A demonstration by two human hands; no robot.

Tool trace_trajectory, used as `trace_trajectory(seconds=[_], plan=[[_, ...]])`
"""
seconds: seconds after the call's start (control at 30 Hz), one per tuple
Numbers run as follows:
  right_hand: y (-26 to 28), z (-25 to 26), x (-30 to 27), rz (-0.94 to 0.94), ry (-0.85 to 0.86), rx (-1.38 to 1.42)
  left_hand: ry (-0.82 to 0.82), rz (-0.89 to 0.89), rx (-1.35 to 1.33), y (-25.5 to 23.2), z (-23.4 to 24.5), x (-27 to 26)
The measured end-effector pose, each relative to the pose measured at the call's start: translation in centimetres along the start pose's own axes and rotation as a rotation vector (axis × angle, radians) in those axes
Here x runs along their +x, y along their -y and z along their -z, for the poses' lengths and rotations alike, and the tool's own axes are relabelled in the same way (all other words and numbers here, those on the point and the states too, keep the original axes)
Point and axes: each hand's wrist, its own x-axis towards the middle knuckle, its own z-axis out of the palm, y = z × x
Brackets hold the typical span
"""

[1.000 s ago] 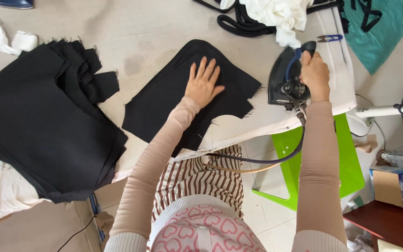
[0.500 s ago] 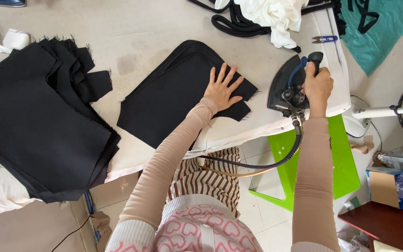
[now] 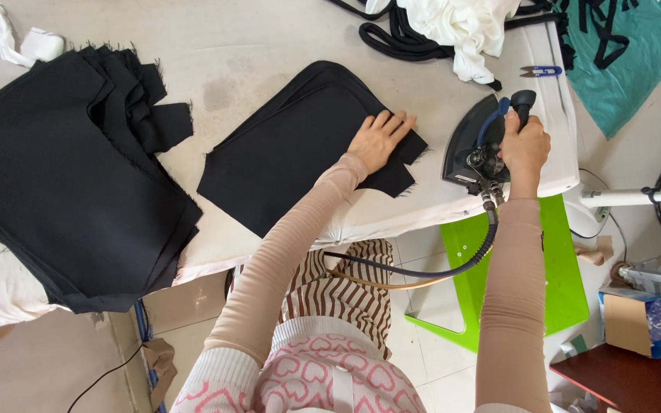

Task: The person irons black fabric pieces on an ironing board, then switches to ironing beige fabric pieces. They also cut a tied bundle of beige fabric with scissors and continue ironing the beige pieces.

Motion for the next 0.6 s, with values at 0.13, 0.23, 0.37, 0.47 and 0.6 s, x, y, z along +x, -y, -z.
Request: trace_trajectory(seconds=[0.13,0.23,0.37,0.47,0.6], plan=[[-0.4,-0.4,0.5,-0.001,-0.008,-0.018,0.012,0.03,0.003,0.6,-2.0,1.5],[-0.1,-0.1,0.5,-0.003,0.012,-0.011,0.006,0.069,-0.125,1.2,-1.0,1.0],[-1.4,-1.2,2.0,0.012,-0.009,-0.043,-0.299,0.119,-0.7,2.7,2.7,-1.2],[-2.2,-1.9,2.6,0.027,-0.008,-0.07,-0.524,0.253,-1.002,4.4,4.1,-2.4],[-2.1,-2.2,2.7,0.024,-0.037,-0.13,-0.579,0.31,-1.143,4.3,5.9,-2.5]])
